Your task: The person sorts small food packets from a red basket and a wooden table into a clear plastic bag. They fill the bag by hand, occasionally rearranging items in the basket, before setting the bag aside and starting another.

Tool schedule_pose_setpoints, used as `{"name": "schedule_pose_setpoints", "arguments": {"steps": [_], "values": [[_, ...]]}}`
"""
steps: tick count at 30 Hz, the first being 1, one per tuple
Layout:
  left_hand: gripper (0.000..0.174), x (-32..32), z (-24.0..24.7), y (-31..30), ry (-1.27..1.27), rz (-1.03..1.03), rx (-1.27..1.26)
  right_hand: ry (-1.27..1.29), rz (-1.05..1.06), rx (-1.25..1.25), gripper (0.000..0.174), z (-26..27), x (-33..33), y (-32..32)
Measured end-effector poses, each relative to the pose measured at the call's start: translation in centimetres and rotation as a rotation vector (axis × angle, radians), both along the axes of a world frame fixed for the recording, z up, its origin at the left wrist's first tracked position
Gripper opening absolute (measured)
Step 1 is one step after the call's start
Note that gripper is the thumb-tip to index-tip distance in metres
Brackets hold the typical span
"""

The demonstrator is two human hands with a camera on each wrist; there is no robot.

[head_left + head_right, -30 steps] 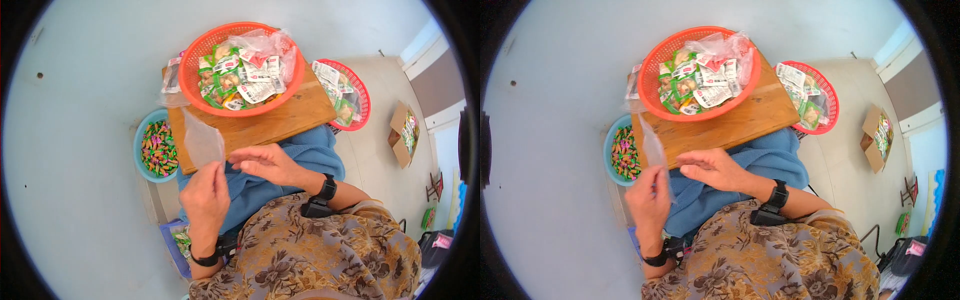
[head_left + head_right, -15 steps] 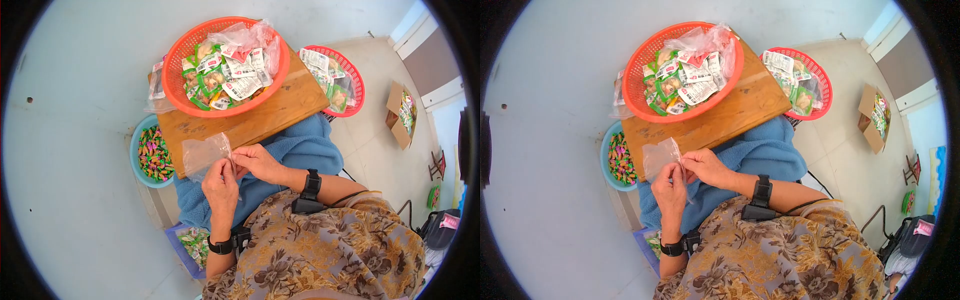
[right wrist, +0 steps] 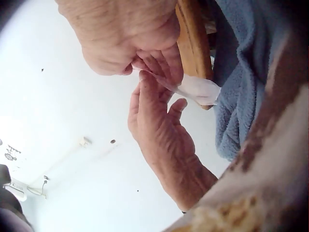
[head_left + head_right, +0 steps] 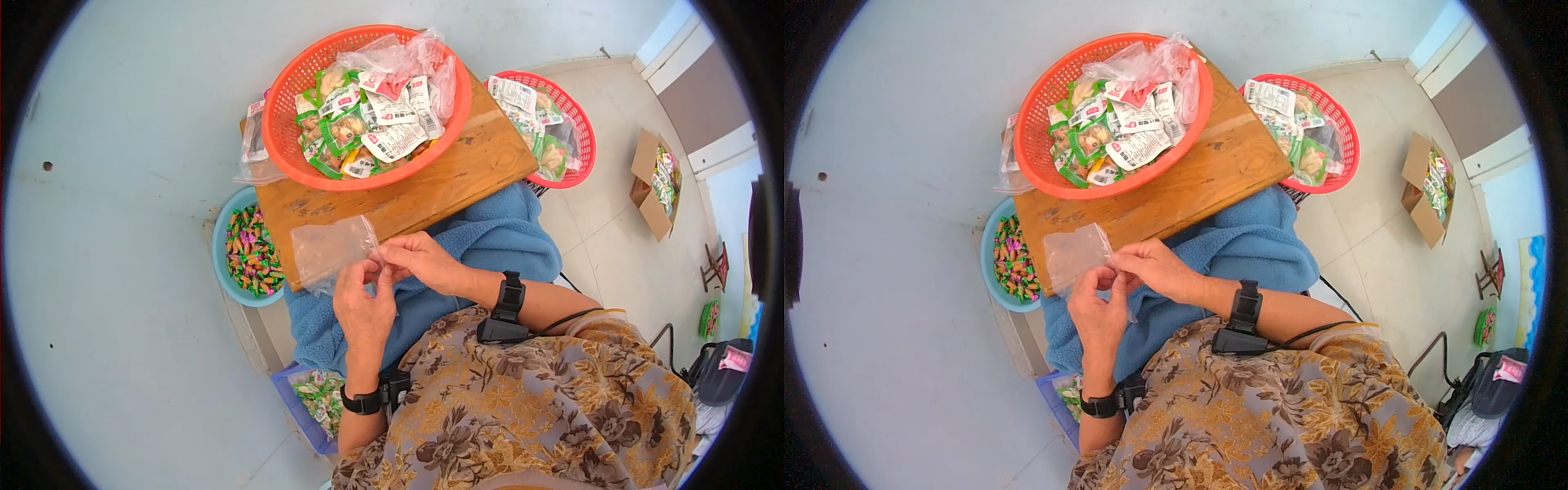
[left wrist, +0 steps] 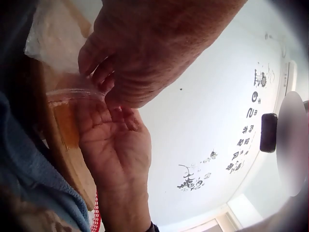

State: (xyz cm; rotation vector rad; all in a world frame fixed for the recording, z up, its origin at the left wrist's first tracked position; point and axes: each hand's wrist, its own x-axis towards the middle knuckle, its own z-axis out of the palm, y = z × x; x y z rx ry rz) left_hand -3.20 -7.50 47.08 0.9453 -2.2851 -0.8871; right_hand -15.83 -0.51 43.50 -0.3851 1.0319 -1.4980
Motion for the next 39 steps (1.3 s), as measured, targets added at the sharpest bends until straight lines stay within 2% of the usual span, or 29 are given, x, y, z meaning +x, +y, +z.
{"name": "schedule_pose_setpoints", "arguments": {"steps": [3, 5, 8, 10, 18, 22, 27, 32, 34, 36, 38, 39], "values": [[0.018, 0.3, -0.2, 0.0, -0.086, -0.018, -0.067, 0.068, 0.008, -0.048, 0.027, 0.4, 0.4, -0.1], [0.019, 0.1, -0.1, 0.3, -0.07, -0.024, -0.06, 0.111, -0.046, 0.0, 0.025, 0.1, 0.8, -0.2], [0.02, -0.1, -0.2, 0.6, -0.04, -0.016, -0.039, 0.193, -0.012, 0.038, 0.026, -1.2, 0.4, -0.6], [0.02, 0.0, -0.3, 0.5, -0.024, -0.001, -0.025, 0.159, -0.001, 0.042, 0.027, -1.3, 0.6, -0.6], [0.012, 0.6, -1.0, 0.0, -0.057, -0.028, -0.109, 0.163, -0.006, 0.08, 0.028, -0.1, 0.6, -0.7], [0.007, 0.9, -1.2, 0.1, -0.09, -0.028, -0.136, 0.215, -0.018, 0.099, 0.021, -0.4, 0.7, -0.8], [0.006, 1.2, -1.4, 0.1, -0.153, 0.162, -0.235, 0.221, -0.051, 0.134, 0.016, -1.4, 0.1, -0.8], [0.007, 2.4, 0.8, -2.7, -0.048, 0.335, -0.373, 0.434, 0.116, 0.343, 0.014, -1.4, -1.1, -0.4], [0.008, 2.5, 1.1, -3.1, 0.005, 0.375, -0.404, 0.454, 0.114, 0.307, 0.015, -1.4, -0.8, -0.4], [0.013, 2.1, 1.3, -2.9, -0.074, 0.237, -0.516, 0.471, 0.113, 0.262, 0.016, -1.8, -0.3, -0.7], [0.016, 1.7, 0.5, -2.3, -0.082, 0.181, -0.529, 0.872, -0.061, 0.146, 0.02, -2.3, -0.1, -1.4], [0.018, 1.5, 0.1, -2.0, -0.09, 0.121, -0.534, 0.874, -0.067, 0.14, 0.02, -2.4, -0.1, -1.6]]}}
